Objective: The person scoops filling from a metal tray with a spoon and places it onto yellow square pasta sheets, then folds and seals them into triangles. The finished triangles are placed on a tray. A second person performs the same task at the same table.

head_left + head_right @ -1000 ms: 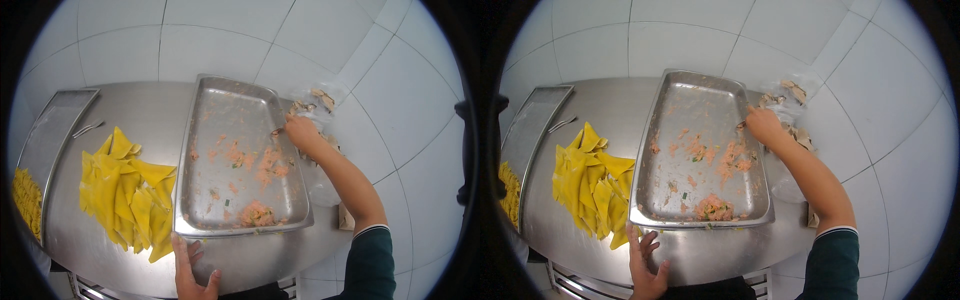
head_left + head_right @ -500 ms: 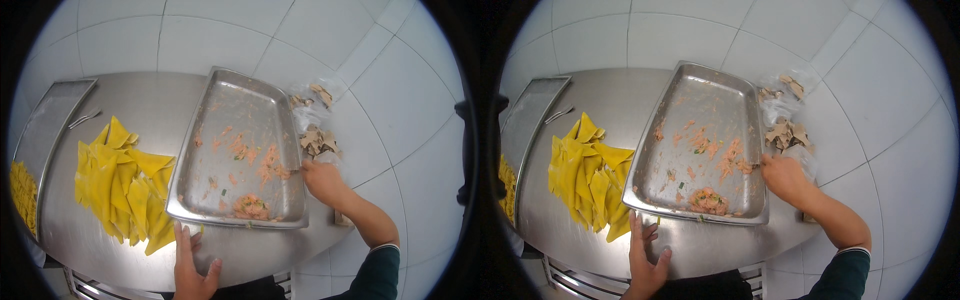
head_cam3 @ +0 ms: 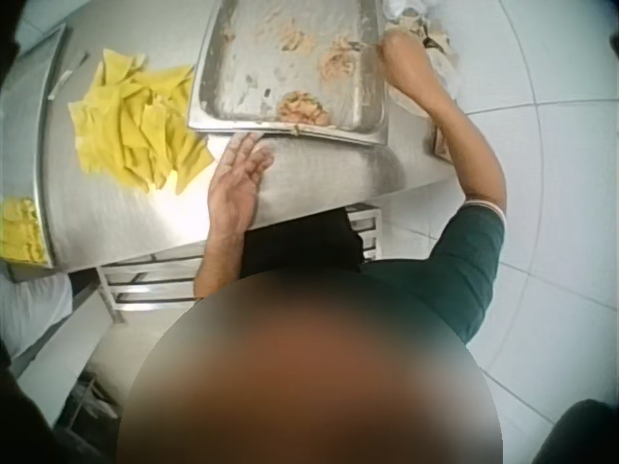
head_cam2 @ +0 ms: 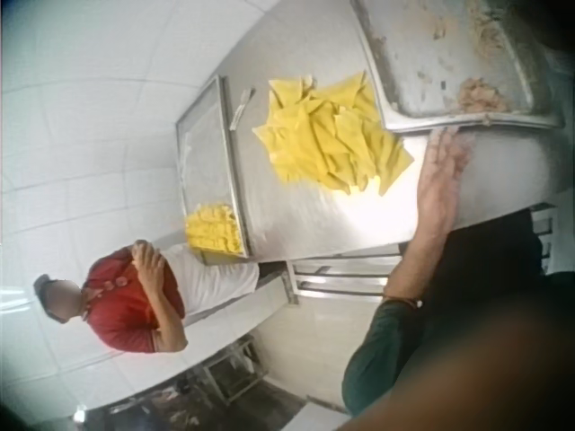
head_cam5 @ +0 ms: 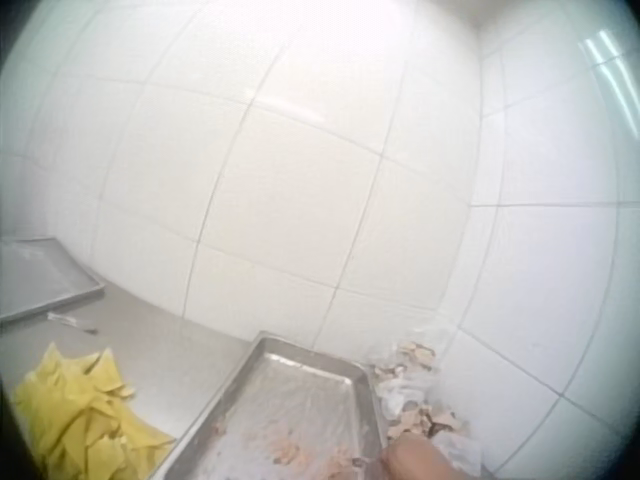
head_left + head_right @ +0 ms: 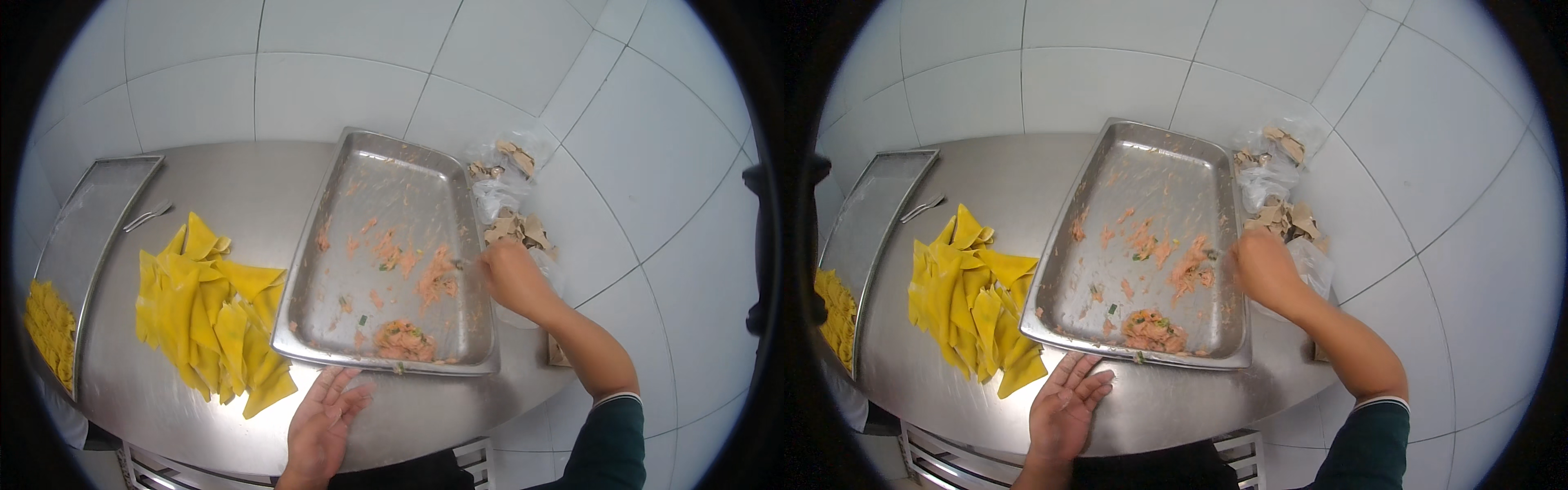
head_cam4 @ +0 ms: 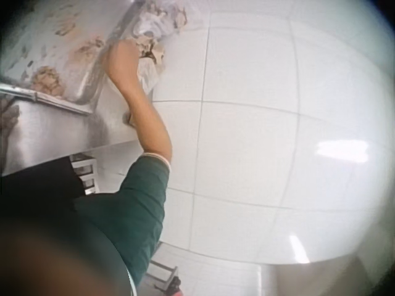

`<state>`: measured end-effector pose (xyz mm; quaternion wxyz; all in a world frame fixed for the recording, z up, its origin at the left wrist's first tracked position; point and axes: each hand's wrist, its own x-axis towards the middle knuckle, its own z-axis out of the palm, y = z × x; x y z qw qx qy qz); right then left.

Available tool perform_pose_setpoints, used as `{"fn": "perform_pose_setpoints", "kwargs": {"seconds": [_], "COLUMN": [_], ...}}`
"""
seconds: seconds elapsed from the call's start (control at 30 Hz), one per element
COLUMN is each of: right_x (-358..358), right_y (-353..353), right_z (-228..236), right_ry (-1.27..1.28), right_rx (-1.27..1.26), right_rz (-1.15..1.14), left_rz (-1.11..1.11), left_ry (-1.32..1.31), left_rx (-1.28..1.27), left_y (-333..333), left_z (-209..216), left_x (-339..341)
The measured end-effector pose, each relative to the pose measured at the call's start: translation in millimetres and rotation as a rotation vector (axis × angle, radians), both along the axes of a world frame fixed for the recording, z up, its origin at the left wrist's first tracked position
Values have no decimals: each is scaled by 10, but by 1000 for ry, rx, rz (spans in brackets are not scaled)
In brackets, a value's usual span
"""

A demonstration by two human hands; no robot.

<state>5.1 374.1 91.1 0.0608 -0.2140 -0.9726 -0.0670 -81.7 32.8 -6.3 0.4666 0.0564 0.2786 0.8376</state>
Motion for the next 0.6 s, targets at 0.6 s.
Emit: {"fn": "perform_pose_setpoints", "kwargs": {"seconds": [0.6], "right_x": [245], "right_y": [167], "right_z": [-584], "right_ry": [-53], "right_rx": [159], "right_rz": [112], "left_rz": [-434], "left_ry": [3], "left_rx": [119], "left_y": [127], "left_z": [-105], "left_x": [235]}}
